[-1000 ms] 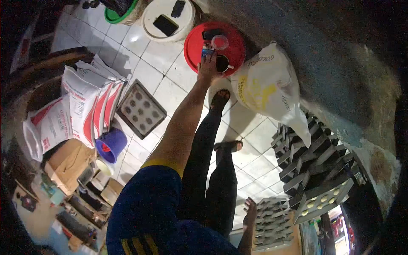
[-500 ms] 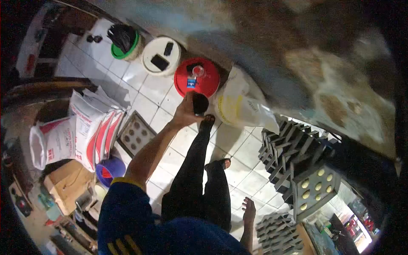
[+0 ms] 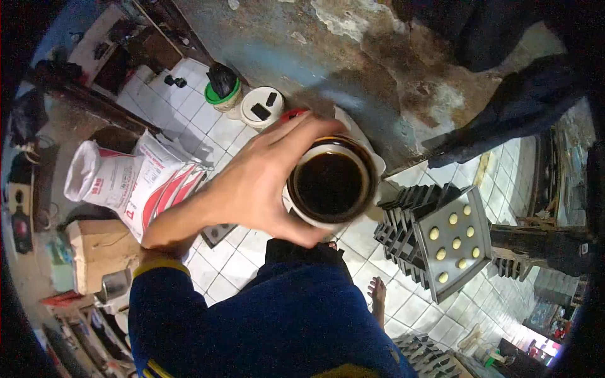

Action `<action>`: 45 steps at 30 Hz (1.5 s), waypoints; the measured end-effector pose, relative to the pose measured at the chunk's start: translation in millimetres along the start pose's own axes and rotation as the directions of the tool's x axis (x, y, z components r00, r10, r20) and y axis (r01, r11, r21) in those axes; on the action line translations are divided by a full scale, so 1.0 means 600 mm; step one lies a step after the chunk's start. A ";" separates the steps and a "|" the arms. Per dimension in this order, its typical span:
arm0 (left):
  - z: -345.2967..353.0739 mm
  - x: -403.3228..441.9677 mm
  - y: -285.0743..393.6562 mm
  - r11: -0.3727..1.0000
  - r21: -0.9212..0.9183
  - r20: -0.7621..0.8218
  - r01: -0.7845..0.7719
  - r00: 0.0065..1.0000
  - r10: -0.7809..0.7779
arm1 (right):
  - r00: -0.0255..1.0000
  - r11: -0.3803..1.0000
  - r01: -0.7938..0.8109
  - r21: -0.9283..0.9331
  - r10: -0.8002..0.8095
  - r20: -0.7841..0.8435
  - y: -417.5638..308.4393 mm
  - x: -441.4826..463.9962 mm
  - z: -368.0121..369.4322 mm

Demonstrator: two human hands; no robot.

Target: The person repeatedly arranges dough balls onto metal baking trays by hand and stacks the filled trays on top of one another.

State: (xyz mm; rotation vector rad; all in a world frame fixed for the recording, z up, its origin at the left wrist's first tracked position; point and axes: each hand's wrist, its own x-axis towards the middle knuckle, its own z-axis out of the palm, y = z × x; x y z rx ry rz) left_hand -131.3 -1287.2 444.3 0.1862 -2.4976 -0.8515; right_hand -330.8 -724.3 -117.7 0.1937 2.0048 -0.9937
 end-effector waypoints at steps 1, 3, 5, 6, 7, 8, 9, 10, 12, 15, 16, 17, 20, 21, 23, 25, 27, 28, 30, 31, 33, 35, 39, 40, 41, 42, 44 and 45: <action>-0.018 0.001 0.043 0.997 -0.062 0.017 -0.033 0.999 0.035 | 1.000 1.000 -0.002 0.009 0.002 0.011 0.008 0.011 -0.006; -0.055 0.001 0.107 0.985 -0.094 0.135 -0.142 0.979 0.154 | 0.998 0.998 -0.048 0.036 0.047 0.032 0.011 0.018 -0.025; -0.065 -0.006 0.154 0.975 -0.095 0.162 -0.200 0.963 0.214 | 0.994 0.993 -0.037 0.115 0.025 0.106 0.068 0.081 -0.050; -0.059 -0.011 0.174 0.970 -0.097 0.167 -0.223 0.957 0.236 | 0.984 0.980 -0.046 0.196 0.011 0.177 0.100 0.116 -0.062; -0.054 -0.016 0.185 0.968 -0.088 0.158 -0.235 0.956 0.247 | 0.984 0.978 -0.037 0.205 0.000 0.177 0.105 0.116 -0.070; -0.039 -0.022 0.195 0.968 -0.076 0.141 -0.240 0.958 0.249 | 0.987 0.981 -0.026 0.194 -0.006 0.162 0.106 0.120 -0.075; -0.024 -0.027 0.205 0.968 -0.071 0.129 -0.242 0.960 0.250 | 0.992 0.986 -0.013 0.166 -0.009 0.127 0.094 0.111 -0.076; -0.009 -0.033 0.213 0.969 -0.057 0.112 -0.241 0.963 0.246 | 0.995 0.989 -0.005 0.151 -0.010 0.100 0.085 0.103 -0.079; 0.020 -0.042 0.226 0.973 -0.036 0.078 -0.228 0.970 0.230 | 0.998 0.991 0.009 0.132 -0.017 0.061 0.070 0.090 -0.082; 0.059 -0.054 0.237 0.979 -0.004 0.028 -0.206 0.978 0.206 | 0.999 0.992 0.022 0.124 -0.026 0.032 0.052 0.071 -0.086; 0.068 -0.055 0.240 0.979 0.006 0.011 -0.205 0.979 0.205 | 0.999 0.992 0.029 0.124 -0.032 0.023 0.047 0.068 -0.088; 0.076 -0.057 0.242 0.980 0.010 0.003 -0.197 0.980 0.197 | 0.999 0.992 0.028 0.126 -0.031 0.018 0.044 0.063 -0.091; 0.092 -0.058 0.244 0.983 0.031 -0.031 -0.179 0.983 0.180 | 0.999 0.992 0.036 0.123 -0.039 0.019 0.053 0.068 -0.106; 0.096 -0.056 0.244 0.984 0.037 -0.040 -0.172 0.984 0.173 | 0.998 0.994 0.034 0.100 -0.038 0.042 0.064 0.082 -0.114; 0.097 -0.055 0.240 0.985 0.050 -0.060 -0.163 0.984 0.166 | 0.998 0.992 0.011 0.123 -0.018 0.060 0.099 0.106 -0.144; 0.100 -0.052 0.235 0.986 0.058 -0.080 -0.155 0.984 0.159 | 0.999 0.993 -0.048 0.106 0.046 0.027 0.041 0.060 -0.135; 0.100 -0.048 0.229 0.987 0.066 -0.092 -0.149 0.984 0.154 | 0.999 0.993 -0.021 0.113 0.016 0.040 0.060 0.077 -0.132; 0.099 -0.047 0.227 0.987 0.068 -0.097 -0.146 0.984 0.152 | 0.998 0.992 0.002 0.124 -0.010 0.061 0.091 0.101 -0.136; 0.097 -0.042 0.218 0.987 0.066 -0.110 -0.143 0.983 0.150 | 0.993 0.989 0.049 0.142 -0.063 0.101 0.146 0.145 -0.144; 0.096 -0.038 0.213 0.987 0.066 -0.118 -0.146 0.981 0.153 | 0.990 0.987 0.065 0.150 -0.083 0.118 0.164 0.160 -0.146; 0.092 -0.033 0.204 0.987 0.066 -0.127 -0.148 0.980 0.155 | 0.984 0.984 0.087 0.156 -0.109 0.137 0.166 0.169 -0.144; 0.089 -0.029 0.195 0.987 0.059 -0.133 -0.147 0.979 0.154 | 0.985 0.982 0.073 0.175 -0.099 0.142 0.158 0.169 -0.140; 0.076 -0.023 0.178 0.988 0.057 -0.149 -0.140 0.978 0.147 | 0.945 0.939 0.138 0.315 -0.220 0.242 0.144 0.178 -0.127; 0.072 -0.022 0.173 0.989 0.057 -0.151 -0.138 0.978 0.145 | 0.937 0.936 0.145 0.320 -0.234 0.259 0.137 0.181 -0.123; 0.068 -0.019 0.167 0.989 0.056 -0.154 -0.140 0.977 0.147 | 0.935 0.935 0.151 0.320 -0.240 0.260 0.132 0.183 -0.121; 0.064 -0.019 0.164 0.989 0.053 -0.156 -0.139 0.977 0.146 | 0.922 0.916 0.126 0.380 -0.250 0.296 0.129 0.187 -0.121; 0.051 -0.016 0.156 0.990 0.051 -0.160 -0.132 0.977 0.138 | 0.904 0.899 0.091 0.429 -0.255 0.344 0.129 0.176 -0.125; 0.047 -0.011 0.149 0.992 0.037 -0.153 -0.118 0.981 0.122 | 0.931 0.899 0.006 0.437 -0.164 0.326 0.124 0.164 -0.126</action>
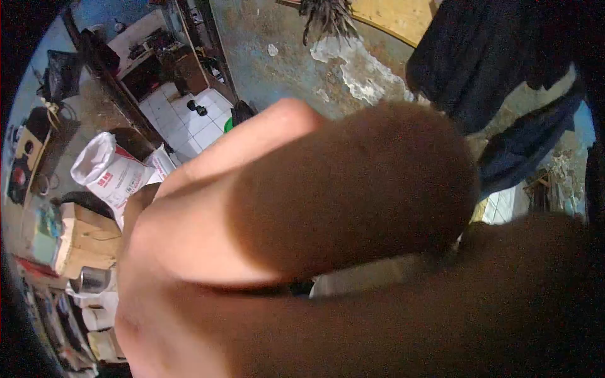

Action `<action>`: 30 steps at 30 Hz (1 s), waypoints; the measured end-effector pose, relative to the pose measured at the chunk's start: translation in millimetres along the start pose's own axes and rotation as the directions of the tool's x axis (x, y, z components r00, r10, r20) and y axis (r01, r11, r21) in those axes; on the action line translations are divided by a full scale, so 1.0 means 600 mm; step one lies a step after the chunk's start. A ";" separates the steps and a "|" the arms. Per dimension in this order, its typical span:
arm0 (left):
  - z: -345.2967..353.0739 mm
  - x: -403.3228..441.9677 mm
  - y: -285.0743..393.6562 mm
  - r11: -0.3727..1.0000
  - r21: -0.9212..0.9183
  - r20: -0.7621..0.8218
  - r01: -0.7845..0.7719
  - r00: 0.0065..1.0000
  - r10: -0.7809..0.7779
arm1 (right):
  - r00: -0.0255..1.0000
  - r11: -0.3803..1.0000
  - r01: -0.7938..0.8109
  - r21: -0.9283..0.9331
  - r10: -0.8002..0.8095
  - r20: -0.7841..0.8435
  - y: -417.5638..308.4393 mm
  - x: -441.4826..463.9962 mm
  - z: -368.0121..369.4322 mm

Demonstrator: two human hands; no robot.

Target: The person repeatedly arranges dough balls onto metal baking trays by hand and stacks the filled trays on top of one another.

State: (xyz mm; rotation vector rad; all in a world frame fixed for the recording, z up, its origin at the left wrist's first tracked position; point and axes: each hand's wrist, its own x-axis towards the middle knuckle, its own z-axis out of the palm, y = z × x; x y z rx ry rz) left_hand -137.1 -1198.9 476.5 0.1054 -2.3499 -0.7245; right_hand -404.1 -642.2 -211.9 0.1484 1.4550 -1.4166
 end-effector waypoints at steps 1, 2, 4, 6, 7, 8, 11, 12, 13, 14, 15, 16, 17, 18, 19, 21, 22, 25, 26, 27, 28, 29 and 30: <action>-0.003 0.001 -0.003 1.000 -0.001 -0.001 0.005 1.000 -0.005 | 0.995 0.996 -0.074 0.042 0.076 -0.059 -0.007 -0.002 0.008; -0.017 -0.005 -0.002 1.000 -0.003 -0.010 -0.004 1.000 0.004 | 0.995 0.996 -0.078 0.037 0.080 -0.054 -0.010 -0.001 0.015; -0.037 -0.007 -0.024 1.000 -0.011 -0.006 0.005 1.000 -0.005 | 0.998 0.963 0.060 -0.263 -0.059 0.010 -0.005 -0.002 0.017; -0.057 -0.009 -0.039 0.999 -0.033 0.001 0.015 1.000 -0.015 | 1.000 0.962 0.021 -0.274 -0.025 -0.012 -0.009 0.007 0.028; -0.067 -0.008 -0.049 0.999 -0.042 0.003 0.023 1.000 -0.023 | 0.999 0.960 -0.017 -0.280 0.006 -0.040 -0.013 0.008 0.031; -0.077 -0.007 -0.062 0.998 -0.051 0.003 0.030 1.000 -0.030 | 0.999 0.957 -0.033 -0.288 0.021 -0.046 -0.021 0.016 0.032; -0.107 -0.006 -0.113 0.994 -0.094 0.003 0.061 0.998 -0.061 | 0.985 0.947 -0.166 -0.276 0.145 -0.095 -0.042 0.034 0.034; -0.117 -0.004 -0.136 0.991 -0.112 0.000 0.080 0.997 -0.080 | 0.981 0.937 -0.188 -0.293 0.163 -0.109 -0.048 0.032 0.027; -0.125 -0.003 -0.163 0.987 -0.127 -0.005 0.099 0.995 -0.101 | 0.978 0.927 -0.203 -0.314 0.174 -0.119 -0.057 0.047 0.027; -0.133 -0.002 -0.193 0.983 -0.141 -0.013 0.117 0.993 -0.120 | 0.975 0.916 -0.214 -0.339 0.182 -0.125 -0.068 0.059 0.024; -0.139 0.001 -0.226 0.978 -0.160 -0.017 0.134 0.990 -0.139 | 0.973 0.905 -0.222 -0.362 0.184 -0.137 -0.087 0.070 0.027; -0.142 0.001 -0.266 0.970 -0.178 -0.028 0.168 0.984 -0.176 | 0.972 0.892 -0.228 -0.390 0.186 -0.142 -0.122 0.070 0.051; -0.142 0.002 -0.310 0.961 -0.192 -0.040 0.202 0.976 -0.213 | 0.970 0.878 -0.235 -0.417 0.188 -0.151 -0.159 0.070 0.084; -0.138 0.001 -0.357 0.947 -0.208 -0.056 0.243 0.964 -0.260 | 0.968 0.862 -0.243 -0.445 0.188 -0.164 -0.192 0.073 0.117; -0.127 -0.002 -0.408 0.931 -0.219 -0.069 0.291 0.947 -0.313 | 0.964 0.843 -0.256 -0.473 0.189 -0.186 -0.226 0.068 0.159; -0.091 -0.016 -0.521 0.876 -0.239 -0.084 0.419 0.890 -0.449 | 0.955 0.798 -0.283 -0.532 0.185 -0.231 -0.296 0.054 0.269; -0.065 -0.028 -0.584 0.840 -0.242 -0.085 0.486 0.852 -0.517 | 0.956 0.755 -0.279 -0.594 0.161 -0.244 -0.317 0.058 0.313; 0.030 -0.078 -0.768 0.689 -0.049 -0.048 0.723 0.687 -0.725 | 0.947 0.744 -0.319 -0.588 0.221 -0.233 -0.365 0.096 0.395; 0.077 -0.112 -0.837 0.659 -0.093 -0.041 0.746 0.659 -0.751 | 0.929 0.734 -0.366 -0.572 0.261 -0.261 -0.372 0.107 0.416; 0.130 -0.150 -0.905 0.626 -0.135 -0.034 0.768 0.628 -0.777 | 0.924 0.723 -0.378 -0.578 0.261 -0.278 -0.388 0.113 0.450; 0.184 -0.185 -0.966 0.614 -0.144 -0.023 0.776 0.618 -0.786 | 0.924 0.682 -0.381 -0.624 0.265 -0.274 -0.392 0.126 0.469; 0.239 -0.219 -1.025 0.600 -0.154 -0.027 0.785 0.604 -0.797 | 0.924 0.639 -0.382 -0.668 0.271 -0.269 -0.396 0.137 0.486; 0.292 -0.254 -1.083 0.588 -0.164 -0.035 0.792 0.591 -0.806 | 0.885 0.642 -0.464 -0.610 0.319 -0.338 -0.402 0.143 0.504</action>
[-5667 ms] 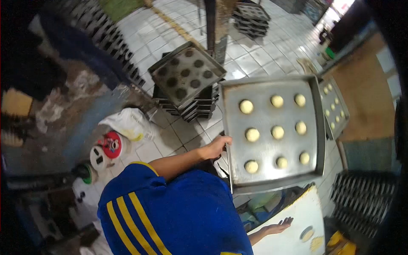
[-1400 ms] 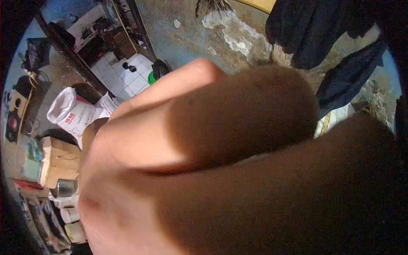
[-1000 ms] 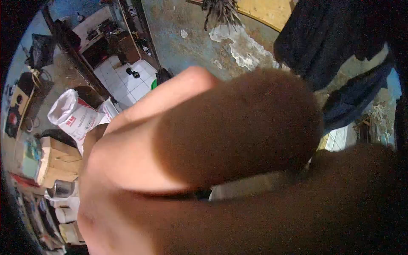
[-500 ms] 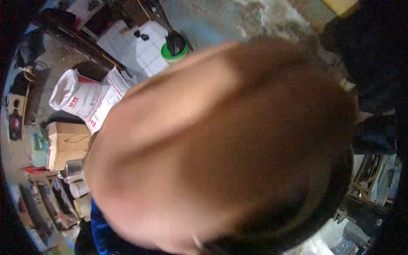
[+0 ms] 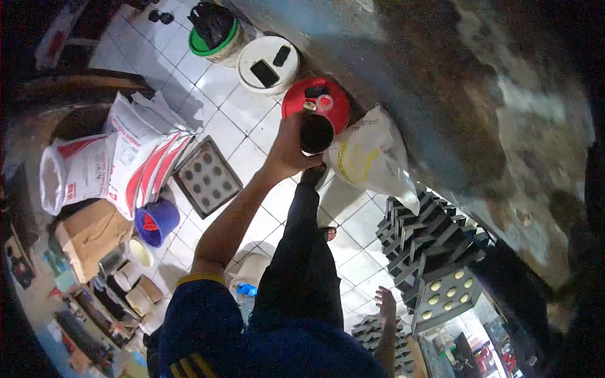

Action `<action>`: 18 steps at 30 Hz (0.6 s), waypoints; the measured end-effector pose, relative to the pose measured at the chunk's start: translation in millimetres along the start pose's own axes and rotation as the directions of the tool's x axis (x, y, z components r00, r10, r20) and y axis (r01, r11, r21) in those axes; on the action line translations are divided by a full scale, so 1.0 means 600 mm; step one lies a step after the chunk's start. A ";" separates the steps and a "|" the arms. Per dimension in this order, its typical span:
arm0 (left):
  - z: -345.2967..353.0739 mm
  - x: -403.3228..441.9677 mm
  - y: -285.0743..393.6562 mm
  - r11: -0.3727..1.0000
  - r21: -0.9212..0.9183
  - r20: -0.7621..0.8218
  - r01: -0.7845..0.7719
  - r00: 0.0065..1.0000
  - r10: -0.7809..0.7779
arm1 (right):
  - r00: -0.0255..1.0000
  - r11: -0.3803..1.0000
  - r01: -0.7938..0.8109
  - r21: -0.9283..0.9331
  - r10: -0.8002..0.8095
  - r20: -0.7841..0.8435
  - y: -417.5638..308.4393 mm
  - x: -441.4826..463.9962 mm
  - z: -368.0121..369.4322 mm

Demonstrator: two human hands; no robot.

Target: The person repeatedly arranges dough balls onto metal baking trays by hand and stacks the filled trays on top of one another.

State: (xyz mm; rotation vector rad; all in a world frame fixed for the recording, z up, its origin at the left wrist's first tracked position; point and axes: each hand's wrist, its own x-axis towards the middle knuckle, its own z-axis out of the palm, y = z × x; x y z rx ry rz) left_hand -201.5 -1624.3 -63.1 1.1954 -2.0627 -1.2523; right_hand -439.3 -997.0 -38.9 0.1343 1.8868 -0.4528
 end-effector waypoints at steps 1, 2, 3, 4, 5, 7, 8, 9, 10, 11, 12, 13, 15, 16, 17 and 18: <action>0.042 0.019 -0.071 1.000 -0.009 0.006 0.011 1.000 -0.011 | 0.998 0.998 0.062 0.010 -0.062 0.021 -0.012 -0.004 0.009; 0.085 0.033 -0.139 0.997 0.070 0.017 -0.020 1.000 0.019 | 0.999 0.999 0.047 0.028 -0.048 0.027 -0.014 -0.003 0.022; 0.127 0.047 -0.202 0.987 0.148 0.028 -0.055 0.998 0.051 | 0.999 0.998 0.036 0.046 -0.037 0.032 0.001 0.002 0.029; 0.171 0.063 -0.255 0.990 0.139 0.002 -0.010 1.000 0.009 | 1.000 0.998 0.003 0.056 -0.004 0.030 0.008 -0.001 0.038; 0.208 0.073 -0.305 0.992 0.128 0.005 -0.003 1.000 0.003 | 0.999 0.997 -0.030 0.067 0.029 0.028 0.013 -0.006 0.047; 0.281 0.087 -0.400 0.993 0.098 0.023 0.071 0.997 -0.073 | 0.994 0.986 -0.105 0.131 0.099 0.050 0.077 -0.010 0.051; 0.316 0.093 -0.443 0.991 0.106 0.018 0.085 0.996 -0.088 | 0.984 0.959 -0.171 0.227 0.155 0.085 0.129 -0.011 0.044; 0.350 0.100 -0.485 0.988 0.114 0.012 0.100 0.995 -0.102 | 0.965 0.908 -0.259 0.329 0.230 0.125 0.169 -0.011 0.045; 0.370 0.107 -0.501 0.983 0.142 -0.020 0.115 0.993 -0.114 | 0.986 0.976 -0.147 0.158 0.132 0.105 0.187 -0.036 0.057; 0.390 0.114 -0.516 0.977 0.169 -0.051 0.131 0.991 -0.124 | 0.979 0.953 -0.200 0.227 0.183 0.093 0.191 -0.041 0.060; 0.408 0.122 -0.532 0.986 0.153 -0.076 0.070 0.995 -0.059 | 0.969 0.922 -0.248 0.297 0.234 0.081 0.196 -0.047 0.064; 0.421 0.134 -0.551 0.986 0.151 -0.062 0.070 0.996 -0.062 | 0.964 0.920 -0.257 0.294 0.266 0.010 0.157 -0.074 0.088; 0.445 0.149 -0.574 0.980 0.134 -0.048 0.144 0.989 -0.138 | 0.954 0.941 -0.270 0.204 0.291 -0.077 0.102 -0.093 0.122; 0.442 0.152 -0.549 0.956 0.210 -0.088 0.204 0.978 -0.189 | 0.956 0.943 -0.265 0.203 0.284 -0.069 0.090 -0.097 0.134; 0.445 0.150 -0.549 0.957 0.211 -0.073 0.199 0.979 -0.188 | 0.959 0.944 -0.259 0.202 0.276 -0.062 0.086 -0.103 0.142; 0.441 0.158 -0.553 0.951 0.221 -0.047 0.215 0.977 -0.210 | 0.964 0.950 -0.244 0.194 0.260 -0.061 0.082 -0.098 0.151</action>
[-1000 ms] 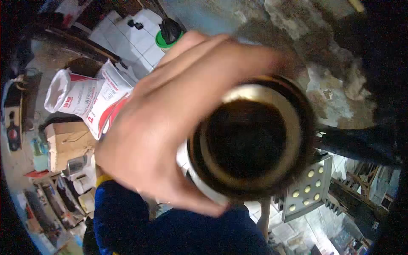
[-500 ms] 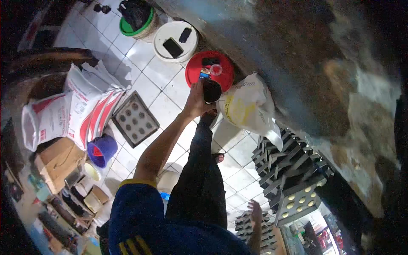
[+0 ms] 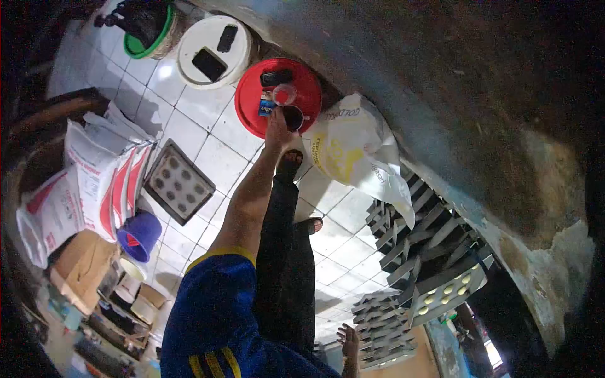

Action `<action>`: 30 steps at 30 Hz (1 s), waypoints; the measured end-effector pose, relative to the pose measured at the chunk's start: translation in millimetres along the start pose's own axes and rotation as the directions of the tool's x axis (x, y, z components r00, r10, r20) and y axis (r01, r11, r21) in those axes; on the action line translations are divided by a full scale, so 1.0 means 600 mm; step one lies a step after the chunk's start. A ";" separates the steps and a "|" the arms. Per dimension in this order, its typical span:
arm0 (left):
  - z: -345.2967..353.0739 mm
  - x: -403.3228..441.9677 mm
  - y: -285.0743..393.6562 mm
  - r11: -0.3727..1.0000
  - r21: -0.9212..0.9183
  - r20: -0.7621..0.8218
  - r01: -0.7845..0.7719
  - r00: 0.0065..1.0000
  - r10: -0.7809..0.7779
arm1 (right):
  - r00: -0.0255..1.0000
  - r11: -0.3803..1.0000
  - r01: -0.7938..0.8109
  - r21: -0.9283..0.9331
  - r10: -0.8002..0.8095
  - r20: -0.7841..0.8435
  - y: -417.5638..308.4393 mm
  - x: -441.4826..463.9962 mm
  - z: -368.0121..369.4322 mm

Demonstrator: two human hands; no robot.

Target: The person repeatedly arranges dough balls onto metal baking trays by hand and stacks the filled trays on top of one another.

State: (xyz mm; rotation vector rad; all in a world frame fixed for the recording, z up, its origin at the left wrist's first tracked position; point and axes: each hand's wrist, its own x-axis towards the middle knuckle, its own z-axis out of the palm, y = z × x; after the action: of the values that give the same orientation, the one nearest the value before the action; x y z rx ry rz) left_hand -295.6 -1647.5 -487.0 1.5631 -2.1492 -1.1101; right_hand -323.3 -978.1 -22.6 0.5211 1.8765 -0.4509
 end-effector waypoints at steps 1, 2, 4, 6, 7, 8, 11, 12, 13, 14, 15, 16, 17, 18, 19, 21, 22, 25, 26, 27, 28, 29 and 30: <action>-0.003 0.007 -0.005 1.000 0.012 0.030 0.016 0.999 -0.016 | 1.000 1.000 -0.001 0.013 0.001 -0.001 0.000 -0.002 0.010; -0.008 0.011 -0.009 0.999 -0.025 0.059 -0.029 0.998 0.031 | 0.999 0.999 -0.025 0.033 0.026 -0.025 0.001 -0.007 0.019; -0.007 0.013 -0.019 0.998 -0.039 0.047 -0.052 0.997 0.054 | 0.998 0.993 -0.065 0.096 0.066 -0.005 0.024 -0.013 0.027; 0.019 0.014 -0.046 1.000 0.021 0.043 -0.010 0.999 0.009 | 0.999 0.994 -0.040 0.100 0.043 -0.023 0.034 -0.019 0.038; 0.008 0.012 -0.045 1.000 0.018 0.046 -0.022 0.999 0.021 | 0.999 0.996 -0.020 0.093 0.024 -0.037 0.046 -0.025 0.041; -0.006 0.003 -0.043 0.952 0.079 -0.036 -0.294 0.954 0.298 | 0.999 0.989 -0.023 0.149 0.027 -0.024 0.060 -0.027 0.047; -0.040 -0.049 -0.042 0.883 0.113 -0.140 -0.455 0.873 0.468 | 1.000 0.950 0.004 0.312 -0.001 -0.009 0.100 -0.052 0.065; -0.051 -0.081 -0.048 0.931 0.070 -0.162 -0.357 0.917 0.364 | 0.998 0.941 0.066 0.333 -0.055 -0.042 0.114 -0.058 0.076; -0.062 -0.110 -0.047 0.963 0.010 -0.161 -0.270 0.950 0.268 | 0.991 0.921 0.128 0.368 -0.099 -0.095 0.136 -0.072 0.099; -0.079 -0.148 -0.047 0.993 -0.030 -0.109 -0.111 0.988 0.107 | 0.965 0.954 0.241 0.179 -0.216 -0.150 0.154 -0.076 0.101; -0.065 -0.200 -0.113 0.975 -0.003 -0.118 -0.221 0.969 0.219 | 0.925 0.943 0.333 -0.024 -0.331 -0.185 0.175 -0.065 0.079; -0.020 -0.217 -0.141 0.950 0.138 -0.035 -0.279 0.957 0.286 | 0.930 0.890 0.363 0.276 -0.328 -0.166 0.223 -0.036 0.094; -0.058 -0.272 -0.196 0.867 0.386 0.417 -0.315 0.898 0.140 | 0.934 0.881 0.349 0.319 -0.301 -0.191 0.239 -0.040 0.082; -0.085 -0.320 -0.161 0.689 0.405 0.597 -0.601 0.745 0.298 | 0.937 0.869 0.337 0.363 -0.273 -0.215 0.249 -0.046 0.070; -0.114 -0.367 -0.126 0.449 0.337 0.729 -0.828 0.531 0.432 | 0.946 0.952 0.237 0.194 -0.180 -0.271 0.214 -0.081 0.058; -0.137 -0.438 -0.030 0.483 0.401 0.556 -0.779 0.626 0.547 | 0.913 0.911 0.292 0.292 -0.175 -0.368 0.279 -0.098 0.066; -0.170 -0.471 0.037 0.695 0.434 0.683 -0.574 0.712 0.162 | 0.916 0.909 0.306 0.282 -0.201 -0.346 0.327 -0.111 0.072; -0.166 -0.612 0.164 0.965 0.101 0.640 -0.242 0.758 0.123 | 0.908 0.833 0.309 0.460 -0.115 -0.402 0.509 -0.149 0.096; -0.145 -0.644 0.196 0.923 0.115 0.684 -0.367 0.703 0.194 | 0.878 0.772 0.366 0.520 -0.102 -0.468 0.589 -0.127 0.132; -0.123 -0.667 0.229 0.865 0.122 0.726 -0.486 0.638 0.256 | 0.863 0.681 0.398 0.615 -0.051 -0.502 0.644 -0.132 0.167; -0.104 -0.706 0.255 0.865 0.204 0.746 -0.458 0.645 0.165 | 0.854 0.602 0.406 0.687 0.017 -0.520 0.719 -0.106 0.210; -0.085 -0.745 0.282 0.855 0.287 0.760 -0.433 0.646 0.072 | 0.823 0.502 0.443 0.743 0.102 -0.560 0.774 -0.106 0.254; -0.066 -0.775 0.318 0.835 0.288 0.773 -0.469 0.629 0.087 | 0.805 0.522 0.405 0.750 0.184 -0.563 0.863 -0.051 0.325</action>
State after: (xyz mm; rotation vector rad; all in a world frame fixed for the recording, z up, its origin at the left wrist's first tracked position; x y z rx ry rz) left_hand -224.6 -1223.2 -224.2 0.8605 -3.2899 -1.3183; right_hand 122.2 -656.6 -93.5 1.3305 2.1896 -1.5143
